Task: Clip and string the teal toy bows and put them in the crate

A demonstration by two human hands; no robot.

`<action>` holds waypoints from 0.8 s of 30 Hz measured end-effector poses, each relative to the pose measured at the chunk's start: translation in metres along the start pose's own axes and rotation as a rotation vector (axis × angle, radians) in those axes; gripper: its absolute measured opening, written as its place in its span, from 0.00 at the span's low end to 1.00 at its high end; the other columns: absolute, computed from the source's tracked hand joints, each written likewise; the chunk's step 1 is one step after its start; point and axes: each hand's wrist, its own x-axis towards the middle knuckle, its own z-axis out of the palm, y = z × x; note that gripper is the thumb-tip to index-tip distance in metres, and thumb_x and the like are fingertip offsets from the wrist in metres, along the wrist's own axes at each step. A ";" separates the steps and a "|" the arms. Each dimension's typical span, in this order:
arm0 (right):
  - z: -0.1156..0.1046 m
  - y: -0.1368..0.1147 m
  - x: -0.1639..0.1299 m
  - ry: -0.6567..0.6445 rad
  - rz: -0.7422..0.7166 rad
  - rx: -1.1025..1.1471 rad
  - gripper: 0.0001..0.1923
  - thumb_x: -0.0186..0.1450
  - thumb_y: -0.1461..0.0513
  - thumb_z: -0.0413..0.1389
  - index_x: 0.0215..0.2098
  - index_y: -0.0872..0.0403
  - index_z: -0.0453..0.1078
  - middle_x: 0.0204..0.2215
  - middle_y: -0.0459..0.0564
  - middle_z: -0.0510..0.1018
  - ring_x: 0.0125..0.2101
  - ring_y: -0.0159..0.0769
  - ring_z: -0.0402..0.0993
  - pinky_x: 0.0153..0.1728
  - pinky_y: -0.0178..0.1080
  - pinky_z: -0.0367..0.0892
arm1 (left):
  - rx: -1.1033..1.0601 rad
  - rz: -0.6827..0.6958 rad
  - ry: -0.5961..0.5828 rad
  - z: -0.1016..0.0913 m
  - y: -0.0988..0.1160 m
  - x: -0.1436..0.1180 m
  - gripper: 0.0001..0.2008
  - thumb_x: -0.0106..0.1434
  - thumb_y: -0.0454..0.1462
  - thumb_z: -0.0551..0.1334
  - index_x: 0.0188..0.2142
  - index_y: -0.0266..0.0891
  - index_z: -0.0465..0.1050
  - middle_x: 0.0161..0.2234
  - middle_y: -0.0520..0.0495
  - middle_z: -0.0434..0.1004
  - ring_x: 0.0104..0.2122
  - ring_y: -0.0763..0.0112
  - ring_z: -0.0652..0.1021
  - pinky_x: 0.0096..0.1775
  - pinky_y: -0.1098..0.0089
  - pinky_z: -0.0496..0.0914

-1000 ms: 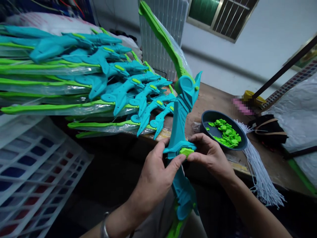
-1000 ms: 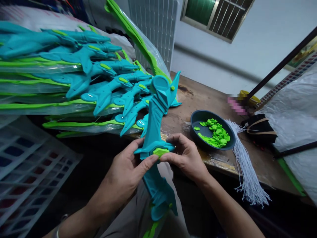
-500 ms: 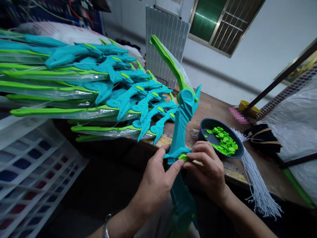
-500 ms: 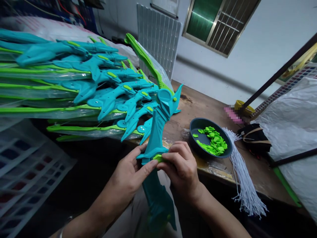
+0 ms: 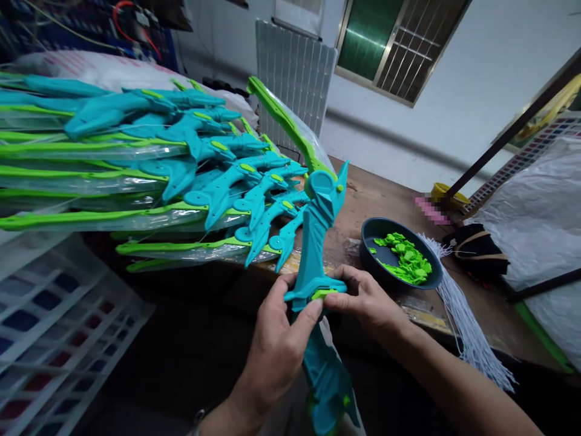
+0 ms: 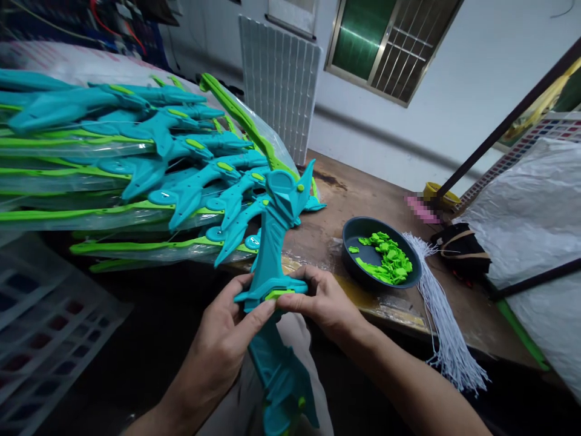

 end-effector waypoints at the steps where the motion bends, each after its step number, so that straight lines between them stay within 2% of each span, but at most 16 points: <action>1: 0.000 0.001 0.002 0.004 0.010 0.006 0.25 0.47 0.55 0.78 0.35 0.56 0.75 0.28 0.44 0.79 0.29 0.31 0.73 0.34 0.33 0.68 | -0.007 0.001 0.007 0.001 -0.001 0.000 0.24 0.64 0.47 0.70 0.55 0.38 0.72 0.52 0.40 0.84 0.48 0.53 0.83 0.50 0.61 0.75; 6: -0.002 0.008 0.000 0.064 0.034 0.015 0.26 0.46 0.50 0.78 0.31 0.56 0.73 0.26 0.44 0.79 0.27 0.31 0.72 0.32 0.34 0.67 | -0.016 -0.025 -0.007 0.002 -0.008 0.002 0.25 0.62 0.48 0.72 0.52 0.38 0.73 0.45 0.43 0.86 0.46 0.55 0.84 0.49 0.64 0.75; 8: -0.004 0.011 -0.005 0.106 -0.011 -0.043 0.26 0.49 0.48 0.76 0.33 0.56 0.74 0.28 0.44 0.80 0.28 0.32 0.74 0.34 0.34 0.69 | -0.106 -0.077 -0.011 0.005 -0.010 0.006 0.29 0.59 0.48 0.75 0.54 0.39 0.73 0.45 0.44 0.86 0.48 0.54 0.83 0.48 0.66 0.76; 10: -0.012 0.013 -0.008 0.108 -0.073 -0.161 0.27 0.54 0.45 0.73 0.37 0.56 0.75 0.30 0.45 0.81 0.30 0.32 0.75 0.35 0.35 0.70 | -0.239 -0.166 0.014 0.011 -0.011 0.010 0.35 0.52 0.48 0.79 0.55 0.39 0.72 0.42 0.44 0.86 0.45 0.54 0.85 0.42 0.68 0.78; 13: -0.048 0.006 -0.001 0.139 -0.232 -0.621 0.25 0.66 0.43 0.64 0.45 0.56 0.77 0.36 0.48 0.83 0.35 0.35 0.79 0.37 0.35 0.73 | -0.383 -0.336 0.088 0.018 -0.009 0.019 0.40 0.41 0.42 0.83 0.52 0.38 0.72 0.35 0.46 0.85 0.33 0.58 0.85 0.30 0.70 0.78; 15: -0.086 -0.003 0.015 0.277 -0.302 -0.962 0.21 0.73 0.48 0.57 0.50 0.56 0.77 0.43 0.52 0.84 0.43 0.38 0.80 0.46 0.37 0.74 | -0.425 -0.431 0.171 0.020 -0.005 0.029 0.33 0.42 0.36 0.81 0.48 0.37 0.74 0.32 0.47 0.84 0.25 0.63 0.81 0.24 0.70 0.76; 17: -0.128 -0.011 0.039 0.399 -0.255 -1.146 0.17 0.77 0.54 0.52 0.50 0.58 0.76 0.47 0.56 0.83 0.48 0.40 0.79 0.52 0.40 0.72 | -0.450 -0.480 0.212 0.017 -0.001 0.042 0.22 0.50 0.34 0.77 0.44 0.36 0.76 0.29 0.47 0.82 0.20 0.67 0.78 0.21 0.69 0.75; 18: -0.148 -0.013 0.052 0.407 -0.194 -1.213 0.15 0.77 0.56 0.53 0.48 0.58 0.77 0.46 0.57 0.83 0.48 0.40 0.79 0.52 0.42 0.72 | -0.470 -0.490 0.185 0.015 0.000 0.050 0.16 0.53 0.33 0.74 0.41 0.35 0.77 0.28 0.45 0.81 0.18 0.68 0.76 0.20 0.70 0.75; 20: -0.183 -0.011 0.076 0.356 -0.059 -1.359 0.12 0.76 0.57 0.57 0.46 0.58 0.77 0.44 0.55 0.82 0.46 0.40 0.80 0.52 0.46 0.74 | -0.541 -0.516 0.019 0.009 0.002 0.066 0.08 0.60 0.35 0.70 0.37 0.31 0.78 0.26 0.42 0.78 0.18 0.71 0.74 0.18 0.73 0.72; 22: -0.206 -0.002 0.096 0.272 0.053 -1.483 0.13 0.74 0.56 0.61 0.48 0.58 0.76 0.47 0.53 0.80 0.48 0.41 0.79 0.53 0.49 0.75 | -0.654 -0.546 -0.189 0.003 -0.001 0.079 0.11 0.63 0.38 0.68 0.35 0.28 0.79 0.26 0.41 0.76 0.18 0.74 0.72 0.17 0.77 0.70; 24: -0.218 0.011 0.109 0.199 0.117 -1.572 0.14 0.74 0.55 0.62 0.51 0.57 0.75 0.51 0.53 0.79 0.50 0.42 0.78 0.54 0.51 0.75 | -0.777 -0.569 -0.352 -0.002 -0.008 0.087 0.13 0.64 0.39 0.68 0.38 0.26 0.80 0.28 0.41 0.75 0.19 0.76 0.72 0.17 0.80 0.70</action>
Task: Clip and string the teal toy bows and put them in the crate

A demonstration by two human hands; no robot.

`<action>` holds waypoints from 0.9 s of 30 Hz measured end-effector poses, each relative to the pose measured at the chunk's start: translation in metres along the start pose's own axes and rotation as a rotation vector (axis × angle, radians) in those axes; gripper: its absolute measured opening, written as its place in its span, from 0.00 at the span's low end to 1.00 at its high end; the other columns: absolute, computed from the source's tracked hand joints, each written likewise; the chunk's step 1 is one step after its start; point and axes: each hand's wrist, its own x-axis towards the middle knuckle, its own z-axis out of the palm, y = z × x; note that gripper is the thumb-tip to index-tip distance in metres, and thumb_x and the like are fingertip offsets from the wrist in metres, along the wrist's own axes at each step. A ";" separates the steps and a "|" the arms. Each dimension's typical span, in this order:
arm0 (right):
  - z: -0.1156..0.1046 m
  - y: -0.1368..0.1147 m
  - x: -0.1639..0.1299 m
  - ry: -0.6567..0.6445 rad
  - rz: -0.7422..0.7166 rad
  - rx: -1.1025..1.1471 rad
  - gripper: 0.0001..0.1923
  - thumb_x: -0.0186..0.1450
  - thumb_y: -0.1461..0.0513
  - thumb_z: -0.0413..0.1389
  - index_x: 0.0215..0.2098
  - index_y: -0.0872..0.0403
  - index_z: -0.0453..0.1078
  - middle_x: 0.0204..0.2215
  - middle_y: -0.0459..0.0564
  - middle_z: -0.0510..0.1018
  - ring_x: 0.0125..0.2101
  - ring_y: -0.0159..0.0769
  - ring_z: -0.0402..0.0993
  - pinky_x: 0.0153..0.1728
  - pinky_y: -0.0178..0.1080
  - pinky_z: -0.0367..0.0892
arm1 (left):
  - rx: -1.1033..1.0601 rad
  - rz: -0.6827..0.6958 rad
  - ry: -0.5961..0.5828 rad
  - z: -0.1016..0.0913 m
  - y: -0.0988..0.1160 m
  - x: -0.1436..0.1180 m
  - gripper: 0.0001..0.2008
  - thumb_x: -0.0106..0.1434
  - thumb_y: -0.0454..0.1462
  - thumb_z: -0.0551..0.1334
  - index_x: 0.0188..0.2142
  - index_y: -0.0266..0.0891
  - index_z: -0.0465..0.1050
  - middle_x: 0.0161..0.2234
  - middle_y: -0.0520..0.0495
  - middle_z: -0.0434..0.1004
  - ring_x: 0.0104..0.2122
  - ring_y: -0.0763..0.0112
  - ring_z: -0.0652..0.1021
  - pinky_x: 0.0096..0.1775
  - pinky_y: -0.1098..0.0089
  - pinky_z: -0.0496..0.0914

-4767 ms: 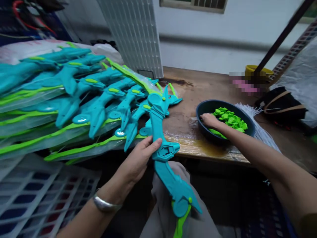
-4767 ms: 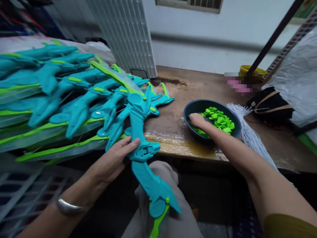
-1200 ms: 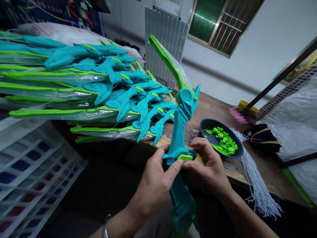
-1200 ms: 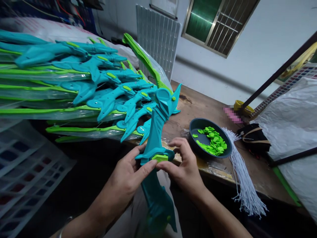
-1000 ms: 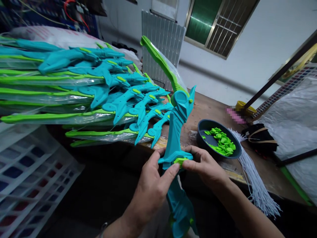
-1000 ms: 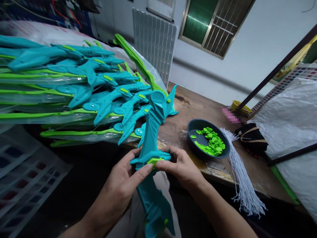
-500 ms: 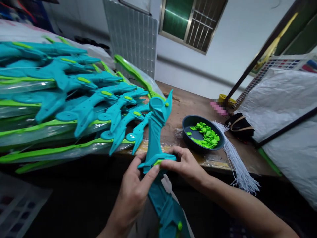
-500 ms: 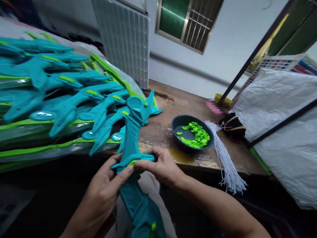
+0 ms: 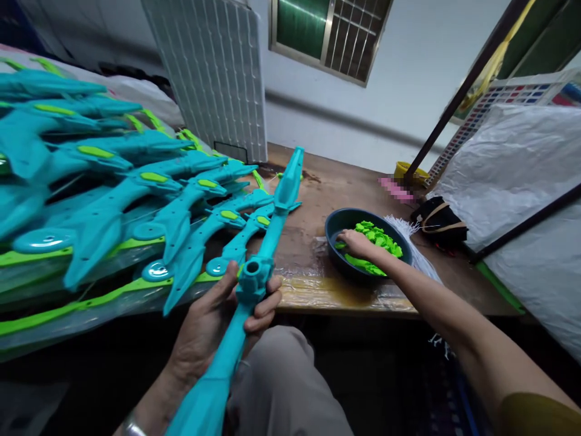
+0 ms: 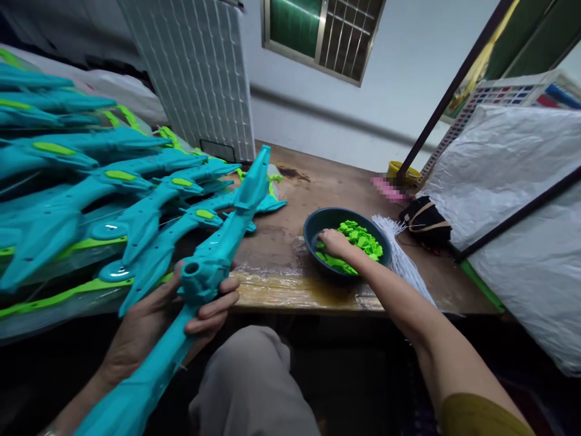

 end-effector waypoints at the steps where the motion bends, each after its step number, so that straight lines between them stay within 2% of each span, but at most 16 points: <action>1: 0.007 0.003 0.004 -0.024 -0.011 -0.033 0.14 0.74 0.56 0.61 0.52 0.57 0.74 0.51 0.54 0.78 0.51 0.42 0.77 0.54 0.51 0.75 | -0.041 -0.016 -0.066 -0.005 -0.001 0.002 0.12 0.64 0.38 0.68 0.40 0.27 0.80 0.29 0.41 0.75 0.20 0.77 0.72 0.17 0.81 0.69; 4: 0.019 0.007 0.012 -0.043 -0.046 -0.090 0.13 0.74 0.56 0.61 0.51 0.57 0.74 0.49 0.53 0.78 0.48 0.41 0.78 0.51 0.49 0.76 | -0.118 -0.096 -0.209 -0.017 -0.009 0.003 0.12 0.62 0.34 0.66 0.45 0.28 0.80 0.30 0.45 0.73 0.19 0.78 0.72 0.15 0.82 0.68; 6: 0.019 0.008 0.013 -0.012 -0.062 -0.099 0.11 0.74 0.57 0.61 0.48 0.57 0.75 0.46 0.51 0.79 0.45 0.38 0.78 0.49 0.46 0.77 | -0.143 -0.148 -0.253 -0.026 -0.013 0.001 0.13 0.63 0.33 0.63 0.45 0.28 0.79 0.29 0.47 0.71 0.18 0.77 0.72 0.14 0.81 0.67; 9: 0.007 0.006 0.007 0.107 -0.061 -0.086 0.06 0.73 0.65 0.59 0.45 0.60 0.77 0.42 0.54 0.79 0.40 0.38 0.78 0.45 0.43 0.76 | -0.175 -0.200 -0.284 -0.039 -0.016 -0.008 0.13 0.65 0.33 0.60 0.46 0.28 0.78 0.29 0.47 0.69 0.18 0.78 0.70 0.14 0.81 0.66; 11: -0.008 -0.003 -0.009 0.220 -0.063 -0.063 0.11 0.72 0.70 0.54 0.47 0.63 0.78 0.44 0.60 0.79 0.40 0.39 0.79 0.43 0.41 0.75 | -0.189 -0.233 -0.311 -0.047 -0.016 -0.015 0.14 0.66 0.34 0.58 0.47 0.28 0.77 0.29 0.48 0.69 0.17 0.78 0.69 0.13 0.82 0.64; 13: -0.023 -0.020 -0.035 0.318 -0.101 -0.034 0.15 0.72 0.70 0.51 0.51 0.62 0.78 0.47 0.61 0.78 0.40 0.39 0.79 0.42 0.39 0.74 | -0.198 -0.253 -0.335 -0.054 -0.017 -0.023 0.15 0.67 0.34 0.57 0.48 0.29 0.77 0.29 0.48 0.68 0.17 0.78 0.68 0.13 0.82 0.62; 14: -0.029 -0.032 -0.052 0.368 -0.168 -0.008 0.16 0.73 0.69 0.51 0.53 0.59 0.78 0.48 0.60 0.78 0.40 0.38 0.79 0.41 0.38 0.74 | -0.203 -0.259 -0.341 -0.056 -0.018 -0.027 0.15 0.68 0.35 0.57 0.49 0.29 0.77 0.29 0.47 0.69 0.17 0.78 0.68 0.12 0.82 0.62; 17: -0.042 -0.080 -0.109 0.488 -0.518 0.129 0.13 0.75 0.65 0.55 0.56 0.55 0.75 0.42 0.53 0.81 0.37 0.36 0.79 0.39 0.35 0.73 | -0.209 -0.284 -0.339 -0.058 -0.024 -0.037 0.15 0.68 0.36 0.58 0.49 0.30 0.77 0.32 0.45 0.71 0.19 0.77 0.70 0.12 0.82 0.63; 19: -0.044 -0.115 -0.144 0.463 -0.689 0.247 0.07 0.75 0.64 0.57 0.50 0.55 0.74 0.36 0.49 0.81 0.34 0.33 0.78 0.36 0.32 0.71 | -0.211 -0.303 -0.319 -0.056 -0.030 -0.044 0.14 0.68 0.37 0.60 0.49 0.30 0.77 0.35 0.43 0.73 0.20 0.76 0.72 0.12 0.82 0.63; 22: -0.036 -0.157 -0.177 0.305 -0.828 0.410 0.03 0.76 0.66 0.56 0.45 0.56 0.73 0.35 0.48 0.79 0.33 0.30 0.77 0.34 0.30 0.70 | -0.187 -0.326 -0.289 -0.051 -0.038 -0.055 0.12 0.66 0.35 0.60 0.46 0.30 0.76 0.36 0.41 0.73 0.22 0.74 0.72 0.12 0.81 0.63; 24: -0.028 -0.173 -0.187 0.260 -0.904 0.479 0.07 0.76 0.69 0.53 0.46 0.56 0.73 0.39 0.50 0.78 0.36 0.31 0.77 0.35 0.31 0.71 | -0.160 -0.322 -0.275 -0.048 -0.044 -0.063 0.10 0.65 0.35 0.61 0.42 0.31 0.76 0.34 0.42 0.73 0.22 0.74 0.71 0.12 0.80 0.63; 27: -0.019 -0.186 -0.193 0.293 -0.966 0.446 0.11 0.77 0.70 0.49 0.48 0.57 0.74 0.39 0.52 0.77 0.37 0.32 0.76 0.35 0.32 0.73 | -0.137 -0.313 -0.246 -0.048 -0.051 -0.075 0.07 0.65 0.37 0.61 0.38 0.33 0.74 0.29 0.45 0.71 0.19 0.74 0.68 0.13 0.80 0.63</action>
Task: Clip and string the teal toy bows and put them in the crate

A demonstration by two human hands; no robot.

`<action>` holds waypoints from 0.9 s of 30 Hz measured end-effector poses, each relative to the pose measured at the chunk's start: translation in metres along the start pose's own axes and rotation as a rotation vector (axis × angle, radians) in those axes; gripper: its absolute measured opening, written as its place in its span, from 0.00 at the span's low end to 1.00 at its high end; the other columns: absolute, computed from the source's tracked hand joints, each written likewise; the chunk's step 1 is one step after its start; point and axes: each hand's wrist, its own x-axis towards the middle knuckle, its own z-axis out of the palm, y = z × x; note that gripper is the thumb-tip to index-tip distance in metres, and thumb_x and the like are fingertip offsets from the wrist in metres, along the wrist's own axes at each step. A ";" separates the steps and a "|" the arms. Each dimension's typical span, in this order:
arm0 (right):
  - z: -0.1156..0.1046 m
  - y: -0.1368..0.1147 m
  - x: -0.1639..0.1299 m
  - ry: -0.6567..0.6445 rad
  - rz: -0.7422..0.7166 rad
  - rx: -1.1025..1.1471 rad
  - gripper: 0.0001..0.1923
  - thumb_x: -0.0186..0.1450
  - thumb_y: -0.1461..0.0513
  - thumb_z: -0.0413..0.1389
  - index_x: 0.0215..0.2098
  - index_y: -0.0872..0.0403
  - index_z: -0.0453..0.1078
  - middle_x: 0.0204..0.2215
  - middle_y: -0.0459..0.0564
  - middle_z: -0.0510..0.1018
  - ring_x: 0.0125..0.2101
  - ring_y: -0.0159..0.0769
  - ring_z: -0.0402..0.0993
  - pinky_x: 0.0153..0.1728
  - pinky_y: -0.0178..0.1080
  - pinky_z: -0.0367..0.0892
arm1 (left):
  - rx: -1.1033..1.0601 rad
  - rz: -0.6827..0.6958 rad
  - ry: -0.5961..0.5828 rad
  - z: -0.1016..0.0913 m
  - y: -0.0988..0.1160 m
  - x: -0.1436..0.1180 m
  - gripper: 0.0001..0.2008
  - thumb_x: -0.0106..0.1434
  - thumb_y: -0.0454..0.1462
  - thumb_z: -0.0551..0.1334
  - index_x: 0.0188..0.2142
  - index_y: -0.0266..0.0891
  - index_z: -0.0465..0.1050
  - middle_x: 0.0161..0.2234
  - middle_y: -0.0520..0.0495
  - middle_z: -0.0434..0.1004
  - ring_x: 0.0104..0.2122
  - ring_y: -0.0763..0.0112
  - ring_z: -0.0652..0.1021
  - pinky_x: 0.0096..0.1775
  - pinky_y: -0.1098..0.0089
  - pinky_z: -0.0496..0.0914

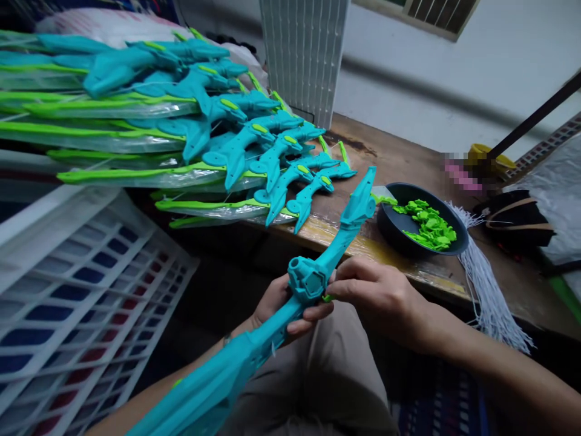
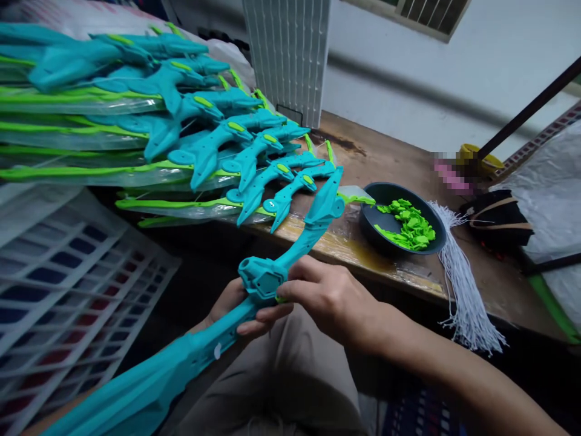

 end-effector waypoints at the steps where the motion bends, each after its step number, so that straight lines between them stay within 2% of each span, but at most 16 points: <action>1: 0.002 -0.002 0.001 -0.015 -0.013 -0.030 0.11 0.78 0.69 0.48 0.48 0.58 0.73 0.39 0.53 0.77 0.37 0.32 0.76 0.34 0.32 0.73 | 0.005 -0.009 -0.001 0.000 -0.003 -0.002 0.08 0.65 0.38 0.61 0.36 0.34 0.74 0.27 0.46 0.70 0.19 0.74 0.68 0.13 0.80 0.63; 6: 0.005 -0.015 0.007 -0.091 -0.076 -0.104 0.15 0.80 0.66 0.45 0.44 0.60 0.73 0.37 0.55 0.79 0.37 0.34 0.77 0.35 0.34 0.74 | 0.014 -0.020 0.020 0.000 -0.012 -0.010 0.11 0.66 0.42 0.59 0.33 0.36 0.72 0.23 0.46 0.69 0.17 0.74 0.67 0.13 0.81 0.61; 12: 0.007 -0.019 0.013 -0.092 -0.111 -0.122 0.10 0.78 0.67 0.50 0.42 0.57 0.73 0.38 0.55 0.79 0.38 0.35 0.78 0.37 0.35 0.75 | 0.071 0.021 0.045 0.003 -0.017 -0.013 0.15 0.67 0.46 0.61 0.34 0.35 0.75 0.20 0.44 0.73 0.14 0.75 0.66 0.11 0.82 0.57; 19: 0.010 -0.023 0.017 -0.068 -0.173 -0.169 0.15 0.80 0.64 0.47 0.40 0.59 0.73 0.39 0.57 0.80 0.39 0.39 0.78 0.38 0.38 0.76 | 0.012 0.106 0.133 0.004 -0.024 -0.016 0.13 0.69 0.46 0.63 0.37 0.38 0.74 0.25 0.46 0.75 0.18 0.70 0.75 0.11 0.81 0.62; 21: 0.011 -0.026 0.017 -0.078 -0.142 -0.172 0.14 0.80 0.64 0.46 0.43 0.58 0.73 0.40 0.57 0.80 0.40 0.37 0.78 0.40 0.38 0.77 | 0.006 0.127 0.162 0.003 -0.026 -0.015 0.12 0.69 0.46 0.63 0.37 0.38 0.73 0.26 0.46 0.76 0.18 0.71 0.76 0.12 0.81 0.64; 25: 0.013 -0.032 0.014 -0.103 -0.027 -0.165 0.13 0.80 0.65 0.45 0.47 0.57 0.71 0.42 0.53 0.78 0.39 0.33 0.77 0.38 0.33 0.76 | 0.020 0.123 0.193 0.005 -0.030 -0.014 0.14 0.68 0.48 0.65 0.44 0.40 0.74 0.25 0.47 0.76 0.18 0.69 0.76 0.10 0.81 0.62; 27: 0.014 -0.033 0.012 -0.083 -0.033 -0.194 0.11 0.80 0.66 0.45 0.49 0.57 0.70 0.44 0.55 0.78 0.40 0.34 0.76 0.39 0.34 0.76 | 0.013 0.104 0.210 0.004 -0.032 -0.014 0.17 0.66 0.49 0.67 0.42 0.38 0.75 0.25 0.47 0.75 0.18 0.70 0.75 0.10 0.82 0.60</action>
